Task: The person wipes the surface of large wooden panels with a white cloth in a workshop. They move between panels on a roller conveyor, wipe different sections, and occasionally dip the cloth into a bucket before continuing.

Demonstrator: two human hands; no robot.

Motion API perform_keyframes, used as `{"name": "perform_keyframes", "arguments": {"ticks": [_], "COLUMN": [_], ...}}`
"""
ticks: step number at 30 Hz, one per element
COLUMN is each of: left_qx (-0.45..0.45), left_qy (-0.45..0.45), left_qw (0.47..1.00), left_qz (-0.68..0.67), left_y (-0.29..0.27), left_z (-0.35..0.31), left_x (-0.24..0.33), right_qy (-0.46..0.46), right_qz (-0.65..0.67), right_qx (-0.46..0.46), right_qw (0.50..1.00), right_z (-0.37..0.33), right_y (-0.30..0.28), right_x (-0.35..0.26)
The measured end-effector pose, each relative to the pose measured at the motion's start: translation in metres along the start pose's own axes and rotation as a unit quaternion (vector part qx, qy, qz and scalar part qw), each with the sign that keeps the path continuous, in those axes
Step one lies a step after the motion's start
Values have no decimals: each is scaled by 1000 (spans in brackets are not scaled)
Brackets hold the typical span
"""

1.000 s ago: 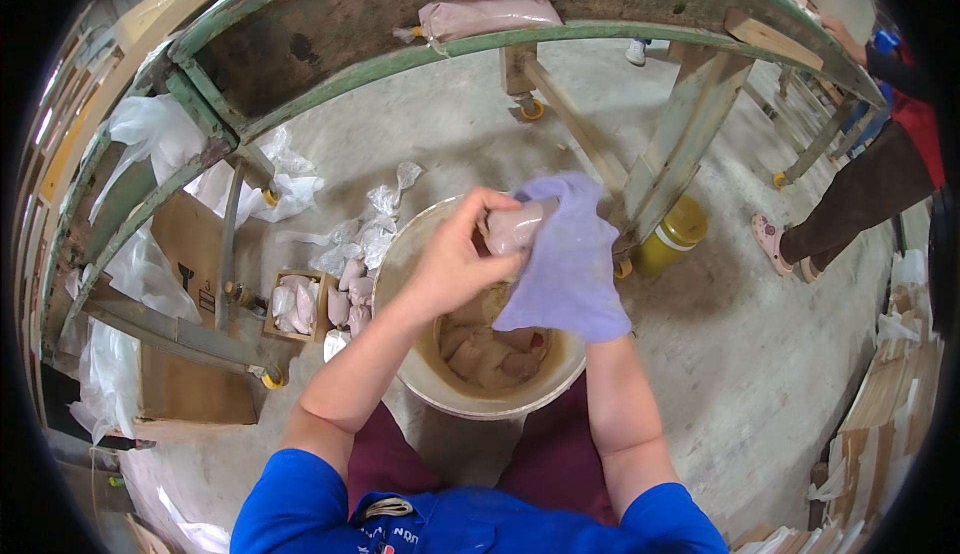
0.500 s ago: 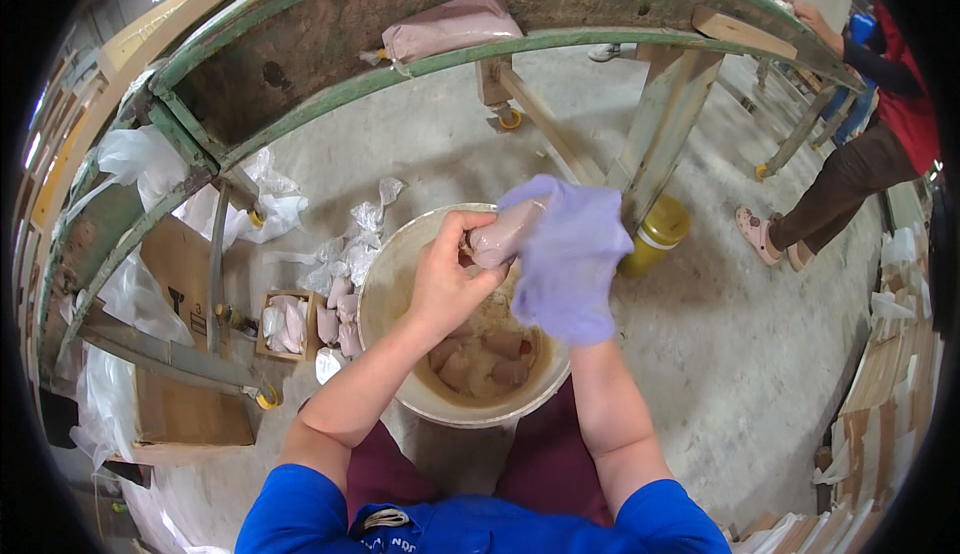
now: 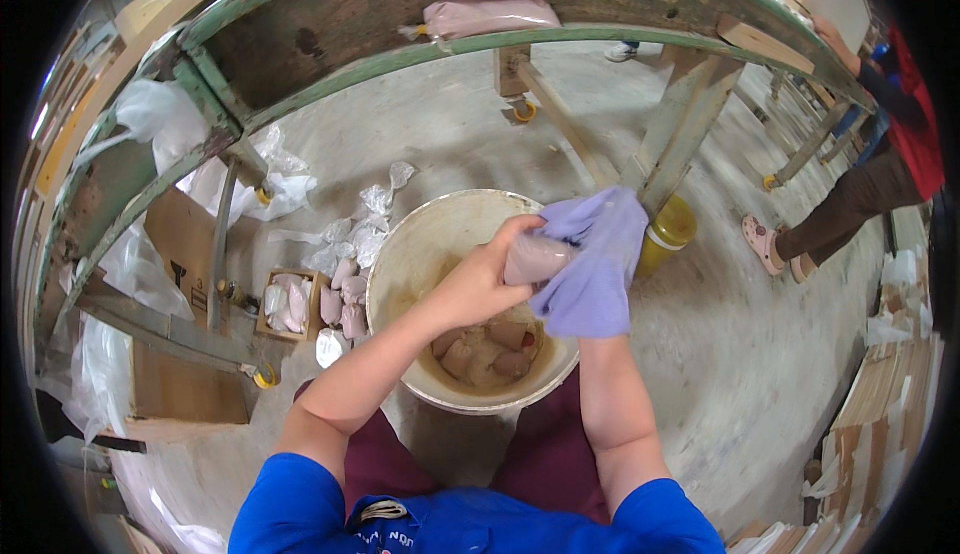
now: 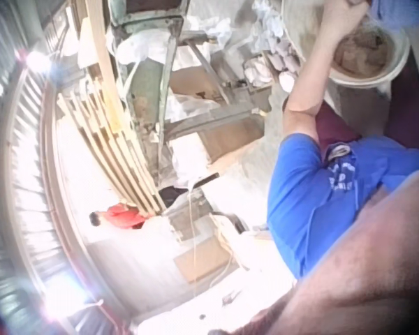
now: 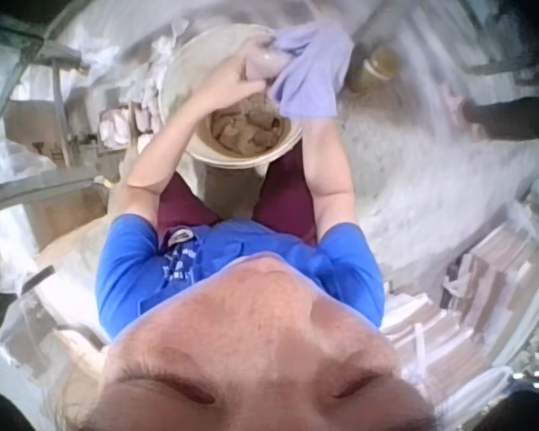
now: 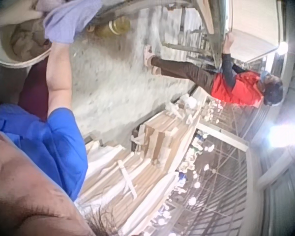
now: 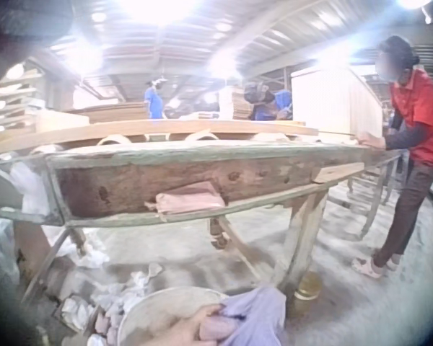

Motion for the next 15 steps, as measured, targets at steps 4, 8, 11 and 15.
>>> {"name": "perform_keyframes", "arguments": {"ticks": [4,8,11,15], "left_qx": [35,49,208,151], "left_qy": [-169,-135,-138,-98], "left_qw": [882,853,902,943], "left_qz": [-439,-502,-353,-280], "left_y": [5,-21,-29,-29], "left_z": [-7,-8,-10,-11], "left_x": [-47,-63,-51,-36], "right_qy": [43,-11,-123,-61], "right_qz": [126,-130,-435,-426], "right_qx": [-64,-37,-107,-111], "right_qw": [989,991,886,896], "right_z": [9,-5,-4,-5], "right_y": [-10,23,57,59], "right_x": [18,18,-11,-20]}}
Point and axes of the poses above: each hand's wrist, its own z-axis towards the middle knuckle, its own y-axis out of the palm, x = y × z, the point moved 10 cm from there along z, towards the middle knuckle, and after that the axes turned 6 degrees about -x, right-handed, at the moved point
